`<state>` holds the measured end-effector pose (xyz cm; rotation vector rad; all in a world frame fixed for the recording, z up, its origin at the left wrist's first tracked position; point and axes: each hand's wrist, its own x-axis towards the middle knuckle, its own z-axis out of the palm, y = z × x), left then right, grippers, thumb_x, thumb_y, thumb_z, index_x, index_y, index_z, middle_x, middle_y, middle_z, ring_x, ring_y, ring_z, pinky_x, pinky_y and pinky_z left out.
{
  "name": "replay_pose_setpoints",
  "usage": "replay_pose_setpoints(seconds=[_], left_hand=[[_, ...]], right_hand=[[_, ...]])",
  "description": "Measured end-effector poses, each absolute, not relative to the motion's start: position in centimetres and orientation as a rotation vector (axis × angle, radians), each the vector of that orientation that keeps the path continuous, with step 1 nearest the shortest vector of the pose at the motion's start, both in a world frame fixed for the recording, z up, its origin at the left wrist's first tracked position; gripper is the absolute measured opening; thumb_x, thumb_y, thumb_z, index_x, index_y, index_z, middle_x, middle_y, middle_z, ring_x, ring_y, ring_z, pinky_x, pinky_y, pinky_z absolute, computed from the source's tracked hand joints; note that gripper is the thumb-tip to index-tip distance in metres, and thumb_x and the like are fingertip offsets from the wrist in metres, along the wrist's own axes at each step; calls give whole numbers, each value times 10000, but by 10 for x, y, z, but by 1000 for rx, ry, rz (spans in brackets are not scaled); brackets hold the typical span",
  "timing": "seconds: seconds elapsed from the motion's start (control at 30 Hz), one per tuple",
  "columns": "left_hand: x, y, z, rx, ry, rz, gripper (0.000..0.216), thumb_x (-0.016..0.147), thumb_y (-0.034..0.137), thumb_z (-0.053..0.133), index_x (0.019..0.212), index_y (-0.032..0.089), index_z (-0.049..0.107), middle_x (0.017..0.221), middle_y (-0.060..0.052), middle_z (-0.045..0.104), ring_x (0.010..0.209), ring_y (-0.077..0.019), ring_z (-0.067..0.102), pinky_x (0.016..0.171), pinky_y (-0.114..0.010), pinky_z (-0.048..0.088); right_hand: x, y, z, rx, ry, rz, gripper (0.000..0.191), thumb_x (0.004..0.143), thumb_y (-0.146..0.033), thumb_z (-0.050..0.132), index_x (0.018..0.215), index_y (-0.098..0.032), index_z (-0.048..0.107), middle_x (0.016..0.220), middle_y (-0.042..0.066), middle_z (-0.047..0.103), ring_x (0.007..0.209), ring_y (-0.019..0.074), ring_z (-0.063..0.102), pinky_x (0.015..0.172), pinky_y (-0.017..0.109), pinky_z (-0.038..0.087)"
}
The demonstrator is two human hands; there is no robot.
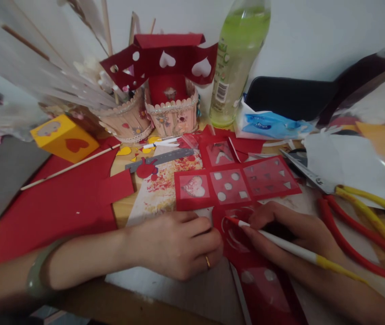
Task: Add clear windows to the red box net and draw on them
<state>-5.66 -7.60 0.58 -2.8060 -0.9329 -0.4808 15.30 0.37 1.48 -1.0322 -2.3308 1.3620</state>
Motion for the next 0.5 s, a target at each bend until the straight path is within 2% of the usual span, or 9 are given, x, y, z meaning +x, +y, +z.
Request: replay_pose_setpoints(seconds=[0.23, 0.4, 0.5], left_hand=[[-57, -78, 5, -2821, -932, -450, 321, 931, 114, 360, 883, 129, 677, 790, -35, 673, 664, -166, 598, 471, -283, 465], [-56, -77, 6, -2813, -949, -467, 325, 933, 117, 358, 862, 124, 675, 767, -34, 664, 645, -159, 589, 464, -282, 457], [-56, -76, 7, -2810, -946, -466, 337, 936, 111, 343, 867, 124, 673, 764, -33, 661, 645, -156, 587, 466, -279, 453]], right_hand=[[150, 4, 19, -1086, -2334, 1459, 263, 854, -445, 520, 702, -230, 532, 639, -5, 607, 567, 153, 544, 480, 258, 411], [150, 3, 19, -1028, -2364, 1506, 216, 854, -397, 515, 711, -237, 537, 653, 6, 630, 591, 173, 579, 475, 264, 431], [153, 3, 18, -948, -2391, 1524, 205, 841, -372, 523, 683, -241, 528, 607, -3, 606, 539, 166, 560, 433, 259, 409]])
